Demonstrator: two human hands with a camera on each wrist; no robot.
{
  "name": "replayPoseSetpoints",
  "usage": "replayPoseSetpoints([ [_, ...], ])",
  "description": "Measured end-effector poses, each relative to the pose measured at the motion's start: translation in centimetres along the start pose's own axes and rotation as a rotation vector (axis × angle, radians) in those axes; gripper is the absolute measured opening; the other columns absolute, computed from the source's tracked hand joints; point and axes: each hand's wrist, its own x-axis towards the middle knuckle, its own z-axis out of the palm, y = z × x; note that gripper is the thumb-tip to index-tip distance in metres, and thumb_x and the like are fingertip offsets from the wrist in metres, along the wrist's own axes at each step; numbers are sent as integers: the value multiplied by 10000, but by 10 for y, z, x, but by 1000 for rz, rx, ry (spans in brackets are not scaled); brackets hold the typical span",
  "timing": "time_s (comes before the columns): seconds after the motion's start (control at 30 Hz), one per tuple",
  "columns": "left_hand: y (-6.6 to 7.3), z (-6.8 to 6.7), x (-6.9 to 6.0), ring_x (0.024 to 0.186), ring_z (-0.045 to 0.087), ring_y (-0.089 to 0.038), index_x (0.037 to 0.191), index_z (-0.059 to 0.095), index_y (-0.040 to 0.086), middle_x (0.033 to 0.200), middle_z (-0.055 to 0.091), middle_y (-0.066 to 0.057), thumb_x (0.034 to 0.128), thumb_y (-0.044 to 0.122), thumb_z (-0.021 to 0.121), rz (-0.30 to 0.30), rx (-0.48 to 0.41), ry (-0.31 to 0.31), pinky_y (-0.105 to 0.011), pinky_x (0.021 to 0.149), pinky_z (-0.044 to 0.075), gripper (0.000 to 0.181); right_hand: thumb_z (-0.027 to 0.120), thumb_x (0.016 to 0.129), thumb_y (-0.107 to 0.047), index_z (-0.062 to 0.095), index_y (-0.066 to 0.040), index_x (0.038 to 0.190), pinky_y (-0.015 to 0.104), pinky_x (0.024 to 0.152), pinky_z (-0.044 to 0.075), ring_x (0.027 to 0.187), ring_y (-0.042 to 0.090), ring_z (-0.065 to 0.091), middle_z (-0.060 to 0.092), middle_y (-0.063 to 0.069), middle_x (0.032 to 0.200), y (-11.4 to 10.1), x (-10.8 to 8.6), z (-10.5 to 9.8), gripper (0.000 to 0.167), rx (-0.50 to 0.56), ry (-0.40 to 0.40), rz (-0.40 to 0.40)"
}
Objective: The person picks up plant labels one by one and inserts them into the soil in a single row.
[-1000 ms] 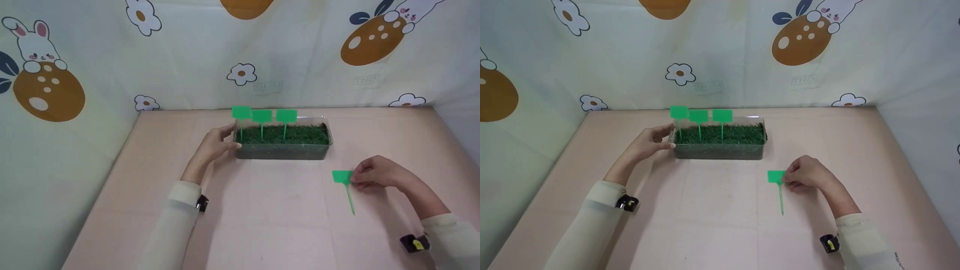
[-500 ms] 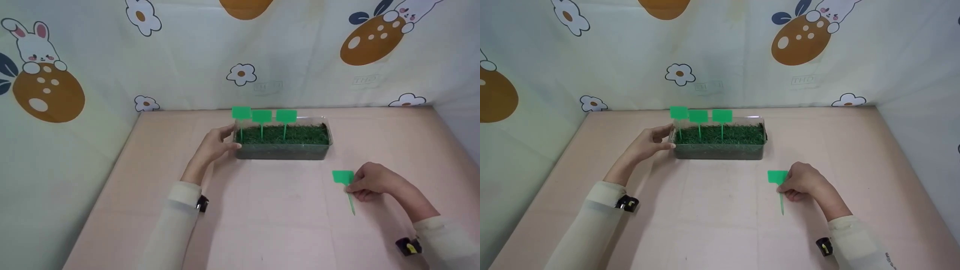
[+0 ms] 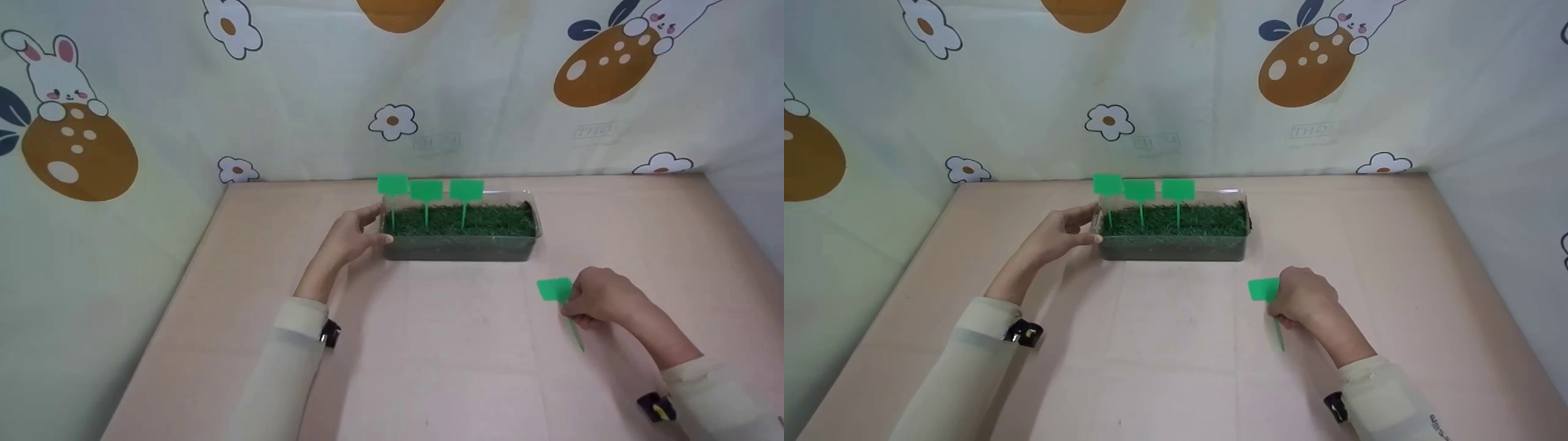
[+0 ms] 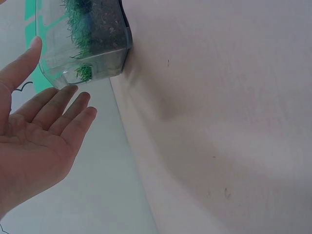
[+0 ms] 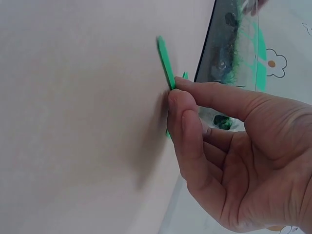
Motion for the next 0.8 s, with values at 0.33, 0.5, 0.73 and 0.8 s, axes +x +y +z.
replayPoseSetpoints([
  [0.33, -2, 1, 1, 1481, 370, -302, 1529, 411, 215, 1585, 417, -40, 900, 178, 740, -3, 2, 8, -442, 1203, 363, 711, 643, 776, -118, 597, -136, 582, 230, 494, 311, 527, 104, 424, 460, -62, 539, -3, -3, -3, 201, -100, 66, 11],
  [0.5, -1, 0, 0, 1475, 376, -315, 1527, 414, 207, 1583, 418, -45, 897, 181, 742, 3, 5, 9, -453, 1198, 369, 711, 686, 795, -125, 663, -75, 746, 255, 488, 376, 563, 137, 510, 576, 6, 659, -5, -6, -5, 74, -127, 135, -15],
  [0.73, -2, 1, 2, 1473, 380, -314, 1524, 420, 232, 1579, 427, -32, 897, 194, 746, -10, 15, 13, -458, 1200, 365, 708, 674, 843, -144, 572, -113, 730, 274, 491, 351, 575, 171, 500, 557, 26, 677, -5, -6, -6, 156, -137, 273, -93],
  [0.8, -2, 1, 2, 1474, 379, -312, 1525, 420, 232, 1580, 425, -32, 898, 193, 744, -12, 13, 14, -459, 1203, 361, 707, 675, 855, -145, 587, -110, 746, 272, 510, 359, 595, 175, 508, 568, 28, 693, -5, -6, -7, 145, -117, 295, -104],
])
